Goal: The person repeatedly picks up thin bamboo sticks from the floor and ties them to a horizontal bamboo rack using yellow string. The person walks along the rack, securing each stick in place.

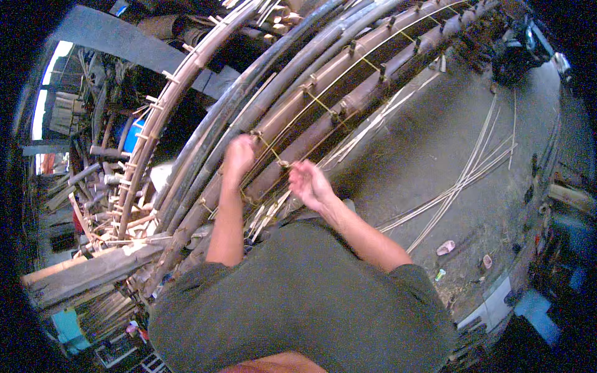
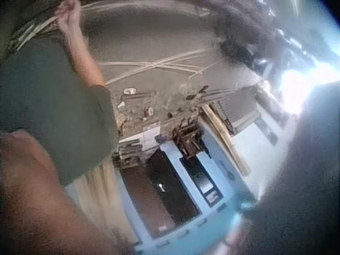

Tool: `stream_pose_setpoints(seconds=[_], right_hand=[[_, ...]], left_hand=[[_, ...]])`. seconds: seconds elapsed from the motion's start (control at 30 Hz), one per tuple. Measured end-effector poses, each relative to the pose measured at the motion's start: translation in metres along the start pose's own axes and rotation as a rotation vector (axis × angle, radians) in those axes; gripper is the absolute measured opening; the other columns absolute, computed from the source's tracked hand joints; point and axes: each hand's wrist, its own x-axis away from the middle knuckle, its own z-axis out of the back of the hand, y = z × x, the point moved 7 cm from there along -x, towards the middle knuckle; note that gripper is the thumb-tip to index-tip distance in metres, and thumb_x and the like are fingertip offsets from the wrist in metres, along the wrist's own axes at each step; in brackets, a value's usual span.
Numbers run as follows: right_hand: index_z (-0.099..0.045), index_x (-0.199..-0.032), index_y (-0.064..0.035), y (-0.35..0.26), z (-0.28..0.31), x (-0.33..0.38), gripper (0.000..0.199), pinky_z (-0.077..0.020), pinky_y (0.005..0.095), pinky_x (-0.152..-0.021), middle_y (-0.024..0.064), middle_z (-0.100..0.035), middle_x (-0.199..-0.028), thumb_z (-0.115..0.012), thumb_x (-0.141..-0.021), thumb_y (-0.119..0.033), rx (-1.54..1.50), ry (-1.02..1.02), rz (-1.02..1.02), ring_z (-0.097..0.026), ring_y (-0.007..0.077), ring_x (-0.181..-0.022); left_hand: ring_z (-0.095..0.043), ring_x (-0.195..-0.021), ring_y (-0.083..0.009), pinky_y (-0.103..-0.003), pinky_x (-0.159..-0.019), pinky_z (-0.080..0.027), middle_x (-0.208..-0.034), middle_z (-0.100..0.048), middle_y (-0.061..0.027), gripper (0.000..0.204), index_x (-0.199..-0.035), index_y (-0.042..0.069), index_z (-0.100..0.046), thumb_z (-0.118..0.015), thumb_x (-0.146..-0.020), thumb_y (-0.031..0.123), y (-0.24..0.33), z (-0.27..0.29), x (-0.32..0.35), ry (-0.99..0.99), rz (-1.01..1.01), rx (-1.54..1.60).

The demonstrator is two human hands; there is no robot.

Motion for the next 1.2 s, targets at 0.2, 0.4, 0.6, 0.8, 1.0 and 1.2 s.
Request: stream_pose_setpoints(seconds=[0.2,0.4,0.6,0.8,1.0,1.2], right_hand=[[-0.063,-0.09,-0.0054,0.01,-0.126,-0.079,0.032,-0.0482,0.0357,-0.074,0.0126,-0.065,-0.09,-0.041,-0.097,-0.028,1.142,-0.141,0.797,-0.061,0.0231,-0.081],[-0.07,-0.106,-0.0095,-0.059,-0.162,-0.129,0.056,-0.0286,0.0606,-0.099,0.0184,-0.066,-0.1,-0.042,-0.091,-0.056,2.591,0.209,0.961,-0.058,0.0374,-0.104],[-0.063,-0.085,0.0018,-0.018,-0.167,-0.042,0.041,-0.0465,0.0357,-0.065,0.0157,-0.063,-0.072,-0.05,-0.096,-0.035,1.541,-0.801,0.154,-0.051,0.0164,-0.063],[-0.061,-0.061,-0.0031,0.019,-0.059,0.006,0.04,-0.0493,0.044,-0.079,0.0193,-0.059,-0.06,-0.054,-0.089,-0.03,2.226,-0.727,0.65,-0.061,0.0356,-0.063],[-0.058,-0.055,-0.0048,0.017,-0.05,0.011,0.042,-0.0459,0.0433,-0.089,0.0145,-0.059,-0.057,-0.053,-0.088,-0.03,2.313,-0.675,0.801,-0.061,0.0332,-0.061],[-0.066,-0.087,-0.0035,0.047,-0.075,0.03,0.038,-0.048,0.0403,-0.086,0.0177,-0.064,-0.076,-0.053,-0.088,-0.039,2.34,-0.417,1.003,-0.064,0.0326,-0.077]], left_hand=[[-0.057,-0.105,-0.031,-0.041,-0.09,-0.043,-0.116,-0.058,-0.0188,0.044,-0.116,0.006,-0.052,-0.056,-0.088,0.04,-0.008,-0.079,0.03,0.144,-0.209,0.619],[-0.057,-0.102,-0.0441,-0.05,-0.084,-0.045,-0.108,-0.061,-0.0254,0.038,-0.113,0.007,-0.06,-0.044,-0.094,0.036,0.015,-0.048,0.028,0.057,-0.029,0.266],[-0.061,-0.096,-0.0383,-0.044,-0.079,-0.048,-0.1,-0.065,-0.0192,0.033,-0.105,0.007,-0.063,-0.046,-0.095,0.034,0.005,-0.042,0.035,0.129,-0.064,0.336],[-0.067,-0.078,-0.0272,-0.039,-0.07,-0.05,-0.084,-0.068,-0.0152,0.027,-0.097,0.006,-0.066,-0.051,-0.094,0.027,0.023,-0.023,0.032,0.211,-0.096,0.501],[-0.067,-0.072,-0.0303,-0.04,-0.066,-0.05,-0.081,-0.068,-0.0177,0.026,-0.091,0.006,-0.068,-0.051,-0.093,0.025,0.048,0.058,-0.05,0.494,-0.051,0.328],[-0.064,-0.092,-0.0392,-0.046,-0.082,-0.049,-0.095,-0.066,-0.0236,0.032,-0.099,0.004,-0.066,-0.051,-0.091,0.031,-0.009,0.004,-0.095,0.293,0.019,-0.018]])
